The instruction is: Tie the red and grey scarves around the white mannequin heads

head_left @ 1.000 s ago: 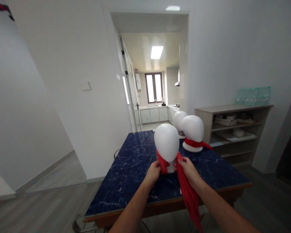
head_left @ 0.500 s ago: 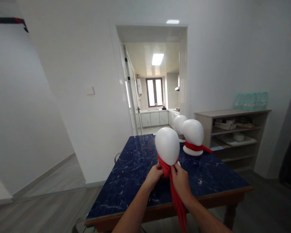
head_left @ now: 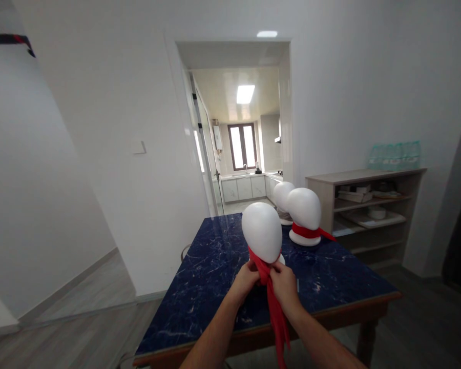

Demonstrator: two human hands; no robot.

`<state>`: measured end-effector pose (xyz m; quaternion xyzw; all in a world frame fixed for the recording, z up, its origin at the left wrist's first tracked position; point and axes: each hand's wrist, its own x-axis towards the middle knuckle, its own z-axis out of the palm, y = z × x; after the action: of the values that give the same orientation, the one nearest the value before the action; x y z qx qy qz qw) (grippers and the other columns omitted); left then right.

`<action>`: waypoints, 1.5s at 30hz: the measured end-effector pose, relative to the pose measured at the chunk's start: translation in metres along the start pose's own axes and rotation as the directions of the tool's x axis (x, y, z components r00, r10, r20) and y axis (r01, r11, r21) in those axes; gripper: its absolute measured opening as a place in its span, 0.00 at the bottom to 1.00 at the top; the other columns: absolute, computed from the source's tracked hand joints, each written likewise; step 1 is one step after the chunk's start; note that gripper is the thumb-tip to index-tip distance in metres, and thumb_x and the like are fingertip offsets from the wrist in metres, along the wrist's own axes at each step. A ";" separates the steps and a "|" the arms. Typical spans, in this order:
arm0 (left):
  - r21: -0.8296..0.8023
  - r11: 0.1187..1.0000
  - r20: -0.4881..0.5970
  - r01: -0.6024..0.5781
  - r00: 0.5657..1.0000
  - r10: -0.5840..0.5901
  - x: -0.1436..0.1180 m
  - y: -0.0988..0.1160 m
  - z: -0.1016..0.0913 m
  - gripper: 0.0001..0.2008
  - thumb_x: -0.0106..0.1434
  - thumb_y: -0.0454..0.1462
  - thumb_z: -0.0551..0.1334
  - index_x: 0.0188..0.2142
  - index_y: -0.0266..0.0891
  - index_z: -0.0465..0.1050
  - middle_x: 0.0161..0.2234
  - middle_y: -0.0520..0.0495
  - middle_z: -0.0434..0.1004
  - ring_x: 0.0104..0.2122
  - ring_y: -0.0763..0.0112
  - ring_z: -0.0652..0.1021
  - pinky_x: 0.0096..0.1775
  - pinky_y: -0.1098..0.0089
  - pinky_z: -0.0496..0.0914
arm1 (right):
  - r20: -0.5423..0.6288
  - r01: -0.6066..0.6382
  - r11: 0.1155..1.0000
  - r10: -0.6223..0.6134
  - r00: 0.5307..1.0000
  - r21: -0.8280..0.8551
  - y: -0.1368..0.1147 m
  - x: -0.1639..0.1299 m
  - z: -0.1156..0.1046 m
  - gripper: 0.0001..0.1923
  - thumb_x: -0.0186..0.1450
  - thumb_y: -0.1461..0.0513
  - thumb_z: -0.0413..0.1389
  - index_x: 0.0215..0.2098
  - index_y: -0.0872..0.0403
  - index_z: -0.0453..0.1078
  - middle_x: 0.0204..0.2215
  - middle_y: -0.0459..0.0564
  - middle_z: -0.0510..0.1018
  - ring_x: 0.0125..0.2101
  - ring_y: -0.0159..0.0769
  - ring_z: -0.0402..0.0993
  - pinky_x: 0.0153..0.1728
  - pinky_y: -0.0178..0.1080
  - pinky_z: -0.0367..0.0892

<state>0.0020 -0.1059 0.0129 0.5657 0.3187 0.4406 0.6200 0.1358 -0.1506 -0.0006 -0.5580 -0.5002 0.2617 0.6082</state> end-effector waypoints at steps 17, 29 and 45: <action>-0.026 0.999 -0.063 -0.026 0.998 0.025 0.010 -0.018 -0.005 0.16 0.48 0.33 0.76 0.37 0.33 0.81 0.32 0.44 0.85 0.27 0.68 0.80 0.32 0.71 0.73 | 0.015 0.039 0.971 -0.036 0.999 -0.235 -0.009 0.001 -0.005 0.13 0.61 0.61 0.57 0.41 0.53 0.80 0.35 0.53 0.86 0.36 0.44 0.82 0.35 0.37 0.68; -0.145 0.989 -0.103 0.005 0.994 -0.020 0.015 -0.026 -0.011 0.17 0.47 0.34 0.77 0.38 0.32 0.80 0.32 0.43 0.84 0.28 0.68 0.80 0.32 0.71 0.73 | 0.011 0.040 0.778 -0.043 0.999 -0.627 -0.021 0.007 -0.010 0.18 0.65 0.62 0.58 0.53 0.54 0.68 0.38 0.56 0.84 0.38 0.45 0.82 0.34 0.38 0.60; -0.237 0.971 -0.016 -0.029 1.000 0.026 0.013 -0.014 -0.001 0.24 0.46 0.33 0.77 0.43 0.36 0.75 0.39 0.43 0.83 0.33 0.65 0.81 0.36 0.67 0.75 | 0.064 0.130 0.800 -0.114 0.991 -0.586 0.001 0.020 -0.015 0.20 0.63 0.66 0.60 0.53 0.54 0.66 0.38 0.52 0.82 0.37 0.43 0.79 0.34 0.37 0.55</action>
<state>0.0087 -0.0937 0.0004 0.4894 0.2598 0.4876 0.6747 0.1567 -0.1390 0.0072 -0.6824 -0.5990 0.0611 0.4145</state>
